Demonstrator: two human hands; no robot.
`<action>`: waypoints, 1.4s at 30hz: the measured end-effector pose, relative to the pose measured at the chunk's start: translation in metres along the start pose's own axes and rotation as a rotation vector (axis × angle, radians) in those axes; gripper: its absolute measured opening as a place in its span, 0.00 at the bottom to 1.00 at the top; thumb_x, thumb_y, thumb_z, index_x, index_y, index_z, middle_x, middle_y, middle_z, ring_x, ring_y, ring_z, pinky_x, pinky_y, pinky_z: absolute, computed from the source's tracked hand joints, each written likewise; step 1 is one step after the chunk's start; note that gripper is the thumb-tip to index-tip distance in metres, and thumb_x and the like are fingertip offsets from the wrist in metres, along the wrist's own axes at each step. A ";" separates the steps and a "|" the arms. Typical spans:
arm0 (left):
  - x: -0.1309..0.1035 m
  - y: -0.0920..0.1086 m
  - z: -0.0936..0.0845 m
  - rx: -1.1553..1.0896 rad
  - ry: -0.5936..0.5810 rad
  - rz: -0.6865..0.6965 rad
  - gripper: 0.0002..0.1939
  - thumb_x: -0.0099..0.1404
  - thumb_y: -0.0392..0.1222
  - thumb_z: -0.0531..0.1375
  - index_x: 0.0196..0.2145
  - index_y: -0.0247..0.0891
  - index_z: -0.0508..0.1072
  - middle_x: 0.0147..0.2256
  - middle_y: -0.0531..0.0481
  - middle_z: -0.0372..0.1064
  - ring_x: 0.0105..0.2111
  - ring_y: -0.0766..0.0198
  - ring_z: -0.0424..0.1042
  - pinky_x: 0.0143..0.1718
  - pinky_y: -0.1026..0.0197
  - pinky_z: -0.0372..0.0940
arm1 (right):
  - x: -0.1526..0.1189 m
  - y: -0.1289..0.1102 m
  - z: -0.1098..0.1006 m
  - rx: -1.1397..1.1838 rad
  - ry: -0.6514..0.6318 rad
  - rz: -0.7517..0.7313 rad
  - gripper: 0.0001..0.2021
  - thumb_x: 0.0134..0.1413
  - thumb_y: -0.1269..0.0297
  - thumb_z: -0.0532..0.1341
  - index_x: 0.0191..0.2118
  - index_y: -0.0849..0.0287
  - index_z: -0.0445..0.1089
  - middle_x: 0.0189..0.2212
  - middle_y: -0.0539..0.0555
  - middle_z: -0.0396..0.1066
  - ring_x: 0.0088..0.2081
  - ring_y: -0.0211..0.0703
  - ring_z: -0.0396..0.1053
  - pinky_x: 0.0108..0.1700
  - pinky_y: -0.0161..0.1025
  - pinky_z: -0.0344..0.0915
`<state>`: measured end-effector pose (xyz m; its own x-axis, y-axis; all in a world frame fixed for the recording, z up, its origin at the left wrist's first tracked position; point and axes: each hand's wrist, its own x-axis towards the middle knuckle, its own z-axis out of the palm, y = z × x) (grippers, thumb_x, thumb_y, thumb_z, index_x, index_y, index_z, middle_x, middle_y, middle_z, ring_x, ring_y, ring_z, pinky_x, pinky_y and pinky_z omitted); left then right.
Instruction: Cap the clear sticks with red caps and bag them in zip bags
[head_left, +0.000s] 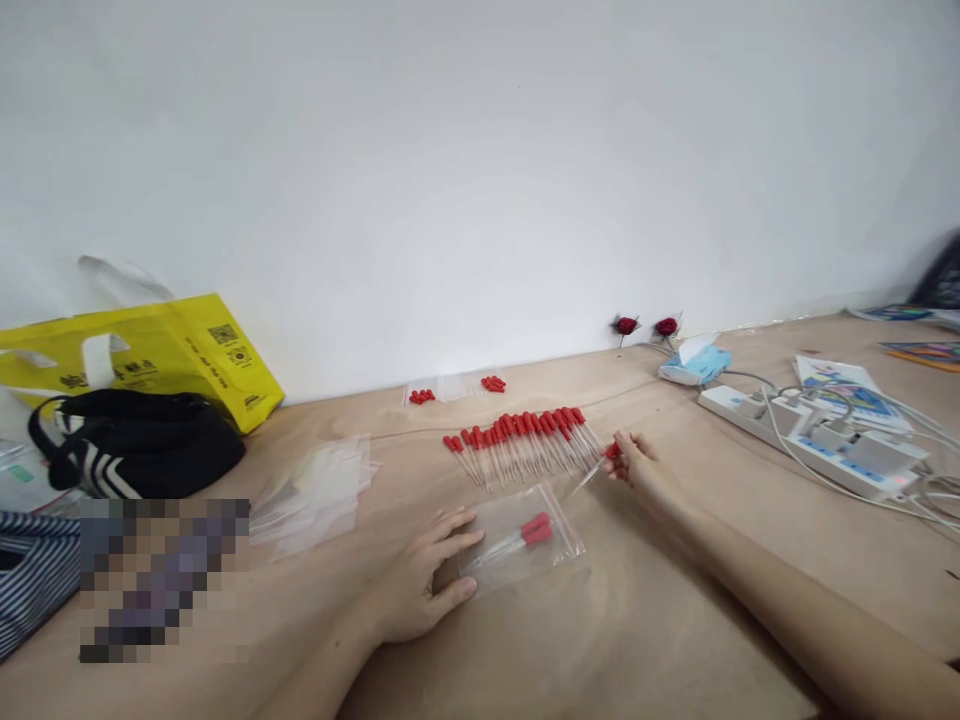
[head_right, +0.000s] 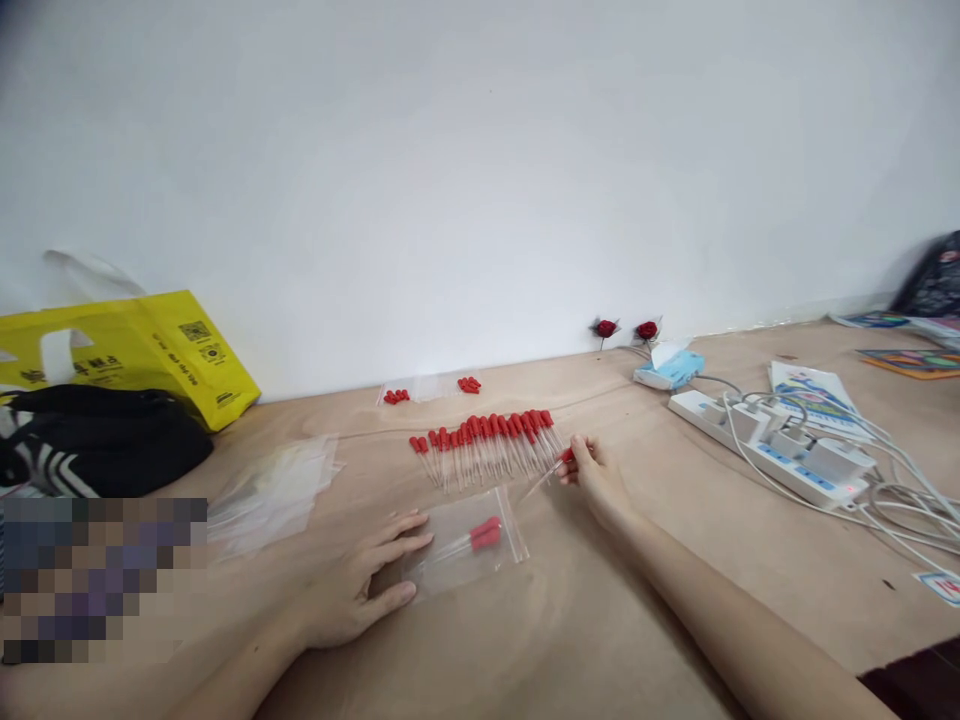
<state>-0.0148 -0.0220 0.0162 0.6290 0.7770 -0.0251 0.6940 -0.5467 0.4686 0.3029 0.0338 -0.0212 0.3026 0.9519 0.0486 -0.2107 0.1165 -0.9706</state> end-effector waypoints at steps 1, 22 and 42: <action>0.000 0.000 0.000 -0.003 -0.001 0.001 0.22 0.59 0.46 0.54 0.52 0.46 0.61 0.58 0.49 0.50 0.57 0.53 0.47 0.56 0.44 0.44 | -0.003 0.004 0.002 0.019 0.000 0.025 0.16 0.43 0.48 0.59 0.27 0.56 0.57 0.20 0.48 0.66 0.19 0.35 0.64 0.20 0.33 0.62; 0.001 0.002 -0.002 0.014 0.000 0.030 0.28 0.60 0.47 0.53 0.57 0.45 0.52 0.58 0.49 0.50 0.57 0.54 0.48 0.57 0.44 0.41 | -0.045 0.007 0.044 0.026 -0.493 0.264 0.20 0.26 0.57 0.70 0.29 0.61 0.67 0.25 0.50 0.71 0.26 0.37 0.68 0.34 0.37 0.64; 0.000 -0.004 0.001 0.061 0.001 0.039 0.23 0.60 0.49 0.53 0.54 0.49 0.58 0.58 0.49 0.49 0.58 0.53 0.47 0.56 0.43 0.42 | 0.021 -0.004 0.039 -0.908 -0.144 -0.247 0.07 0.45 0.65 0.54 0.26 0.60 0.68 0.24 0.51 0.70 0.26 0.38 0.66 0.29 0.33 0.60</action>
<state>-0.0168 -0.0199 0.0138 0.6555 0.7552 -0.0067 0.6892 -0.5945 0.4141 0.2739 0.0645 -0.0073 0.1121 0.9626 0.2468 0.6651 0.1118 -0.7384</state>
